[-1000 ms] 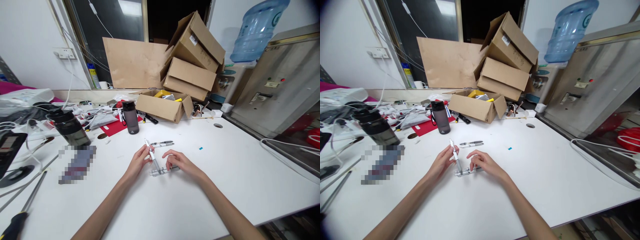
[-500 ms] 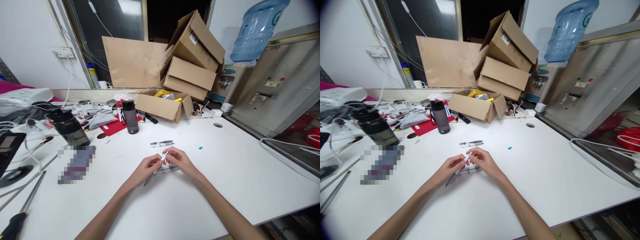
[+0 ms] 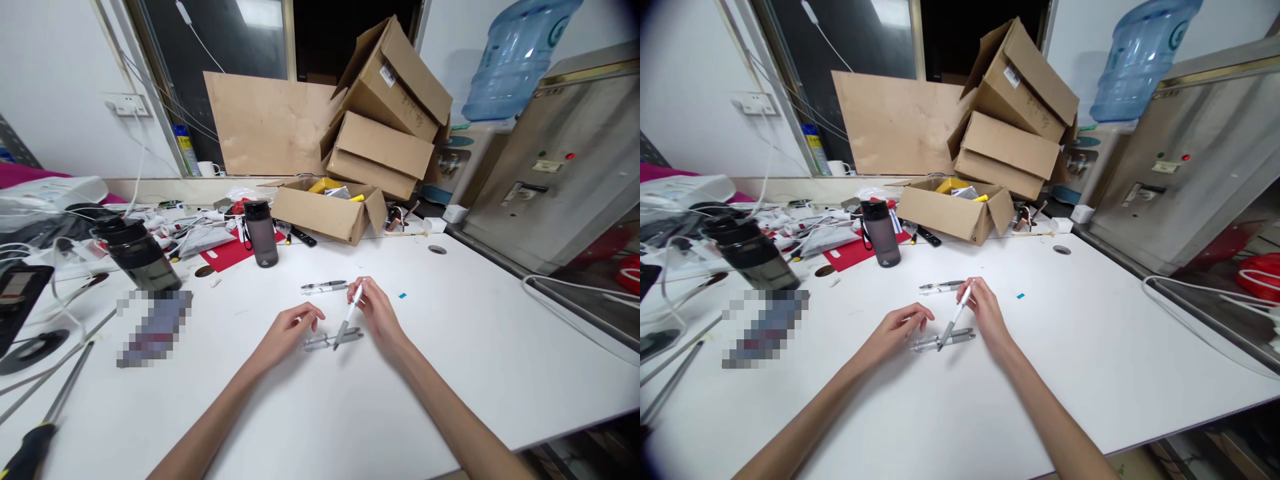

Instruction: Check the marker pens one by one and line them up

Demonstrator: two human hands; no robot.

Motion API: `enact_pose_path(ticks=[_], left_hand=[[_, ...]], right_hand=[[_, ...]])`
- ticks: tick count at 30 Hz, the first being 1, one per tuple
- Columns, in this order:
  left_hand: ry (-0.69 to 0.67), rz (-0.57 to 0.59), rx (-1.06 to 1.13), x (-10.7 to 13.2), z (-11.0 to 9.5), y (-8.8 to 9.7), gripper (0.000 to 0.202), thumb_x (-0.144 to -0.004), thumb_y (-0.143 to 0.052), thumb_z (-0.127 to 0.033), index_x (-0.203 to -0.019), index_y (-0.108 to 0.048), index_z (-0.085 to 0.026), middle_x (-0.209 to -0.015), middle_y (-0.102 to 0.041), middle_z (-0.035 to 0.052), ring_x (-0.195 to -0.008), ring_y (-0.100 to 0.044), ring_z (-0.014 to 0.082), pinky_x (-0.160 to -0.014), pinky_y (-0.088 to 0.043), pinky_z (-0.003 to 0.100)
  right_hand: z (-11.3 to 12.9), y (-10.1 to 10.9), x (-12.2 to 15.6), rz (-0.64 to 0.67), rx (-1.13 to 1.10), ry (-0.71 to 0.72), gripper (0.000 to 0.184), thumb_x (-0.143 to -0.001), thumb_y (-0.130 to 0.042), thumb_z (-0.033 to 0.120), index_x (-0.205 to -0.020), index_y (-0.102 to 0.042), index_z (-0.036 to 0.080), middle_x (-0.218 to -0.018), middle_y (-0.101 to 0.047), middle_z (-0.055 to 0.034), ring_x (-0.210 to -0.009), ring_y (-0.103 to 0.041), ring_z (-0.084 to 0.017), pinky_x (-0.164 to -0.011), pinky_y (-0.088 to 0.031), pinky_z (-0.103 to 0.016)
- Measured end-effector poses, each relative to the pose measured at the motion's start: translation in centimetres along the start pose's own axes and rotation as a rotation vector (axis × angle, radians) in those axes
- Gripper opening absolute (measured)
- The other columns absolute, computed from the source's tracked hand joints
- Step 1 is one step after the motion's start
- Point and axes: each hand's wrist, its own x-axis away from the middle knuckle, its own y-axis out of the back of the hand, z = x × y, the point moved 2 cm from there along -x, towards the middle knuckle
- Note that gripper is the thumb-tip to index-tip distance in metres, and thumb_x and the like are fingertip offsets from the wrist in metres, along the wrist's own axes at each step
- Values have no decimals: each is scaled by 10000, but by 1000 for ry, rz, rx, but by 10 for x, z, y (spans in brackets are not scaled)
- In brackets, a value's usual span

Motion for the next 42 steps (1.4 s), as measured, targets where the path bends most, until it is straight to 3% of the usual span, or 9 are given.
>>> enact_pose_path(ticks=[3, 7, 12, 19, 26, 32, 42], left_hand=[[22, -43, -14, -1, 6, 5, 387, -967, -417, -465, -992, -693, -194, -732, -543, -5, -624, -415, 150, -597, -309, 242], [12, -58, -34, 0, 8, 7, 367, -975, -406, -438, -990, -683, -198, -708, -499, -18, -632, -405, 151, -615, -305, 248], [12, -65, -104, 2, 7, 4, 364, -984, -390, -438, -964, -674, -211, -630, -417, -44, -591, -354, 144, -592, -284, 249], [-7, -63, -166, 3, 12, 2, 363, -976, -402, -430, -956, -690, -210, -584, -371, -58, -546, -315, 135, -554, -256, 250], [-4, -60, -220, 3, 15, 5, 329, -975, -405, -389, -962, -687, -220, -599, -388, -56, -552, -327, 139, -572, -260, 246], [-15, -42, -247, 4, 16, 6, 308, -980, -400, -356, -969, -680, -228, -615, -411, -53, -561, -342, 138, -582, -269, 249], [-6, -9, -306, 3, 20, 4, 320, -996, -372, -355, -993, -666, -229, -625, -429, -48, -570, -366, 143, -592, -275, 256]], right_hand=[[3, 4, -2, -63, -153, -53, 287, -898, -615, 522, -893, -529, 248, -848, -513, -21, -725, -485, -171, -677, -452, -299], [10, 10, -3, -87, -301, -89, 216, -894, -642, 436, -888, -524, 255, -746, -370, 19, -594, -339, -142, -543, -376, -267], [16, 17, -4, -75, -374, -83, 256, -943, -527, 426, -771, -452, 251, -693, -250, 34, -558, -264, -157, -503, -358, -280], [19, 19, -6, -89, -384, -68, 278, -905, -514, 340, -695, -360, 240, -668, -181, 45, -543, -213, -154, -489, -332, -279], [18, 22, -8, -96, -542, -51, 208, -906, -503, 292, -728, -413, 231, -687, -198, 43, -564, -242, -148, -514, -349, -266], [18, 27, -9, -180, -565, 2, 204, -906, -511, 291, -736, -417, 229, -688, -228, 43, -560, -267, -141, -522, -363, -266], [18, 25, -9, -147, -657, -35, 190, -893, -509, 234, -722, -427, 215, -663, -247, 49, -546, -289, -122, -508, -375, -242]])
